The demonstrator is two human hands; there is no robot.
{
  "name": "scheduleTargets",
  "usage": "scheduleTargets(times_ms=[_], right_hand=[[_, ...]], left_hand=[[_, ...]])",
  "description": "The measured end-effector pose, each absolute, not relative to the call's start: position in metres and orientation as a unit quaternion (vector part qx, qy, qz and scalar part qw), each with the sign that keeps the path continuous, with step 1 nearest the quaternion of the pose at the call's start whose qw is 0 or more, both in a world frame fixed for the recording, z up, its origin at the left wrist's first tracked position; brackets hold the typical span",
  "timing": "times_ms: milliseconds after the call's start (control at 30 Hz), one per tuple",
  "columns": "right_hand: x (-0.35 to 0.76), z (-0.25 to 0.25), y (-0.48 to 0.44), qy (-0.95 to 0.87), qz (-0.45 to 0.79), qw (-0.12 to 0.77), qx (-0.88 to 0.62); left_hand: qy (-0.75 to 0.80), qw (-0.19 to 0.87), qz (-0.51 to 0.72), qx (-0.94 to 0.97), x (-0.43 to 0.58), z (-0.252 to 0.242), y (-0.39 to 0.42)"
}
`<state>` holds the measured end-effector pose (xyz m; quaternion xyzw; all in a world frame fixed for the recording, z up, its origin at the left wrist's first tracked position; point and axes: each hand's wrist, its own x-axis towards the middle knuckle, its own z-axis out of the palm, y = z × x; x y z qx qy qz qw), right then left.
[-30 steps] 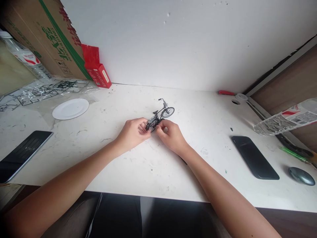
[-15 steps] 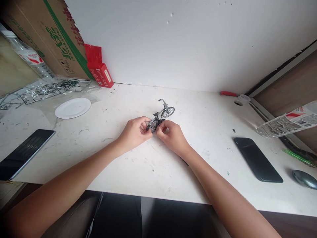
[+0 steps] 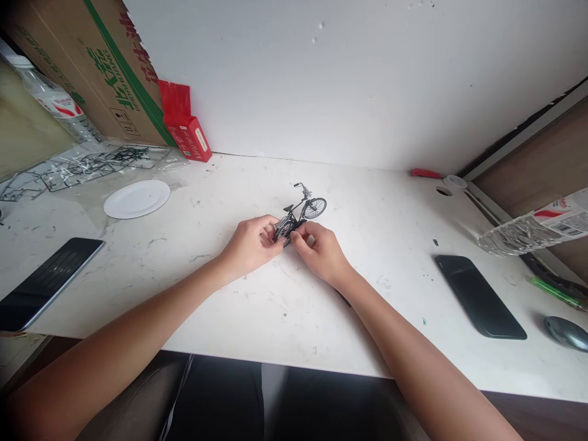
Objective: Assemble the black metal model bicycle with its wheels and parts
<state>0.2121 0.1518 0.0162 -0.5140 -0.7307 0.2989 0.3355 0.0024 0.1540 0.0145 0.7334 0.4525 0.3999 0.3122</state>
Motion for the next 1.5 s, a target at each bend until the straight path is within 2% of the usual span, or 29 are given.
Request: scheduleTargets(times_ms=[533,900,1500], right_hand=[[0.212,0.015,0.152,-0.731,0.311,0.349,-0.497],[0.211,0.014,0.151,-0.708,0.333,0.380,-0.494],[0.204,0.024,0.146,-0.677,0.399,0.403,-0.470]], left_hand=[[0.491,0.284,0.370,0.735,0.002,0.012,0.157],[0.484,0.304,0.352,0.741,0.003,0.014,0.155],[0.486,0.298,0.368,0.734,0.006,0.009,0.158]])
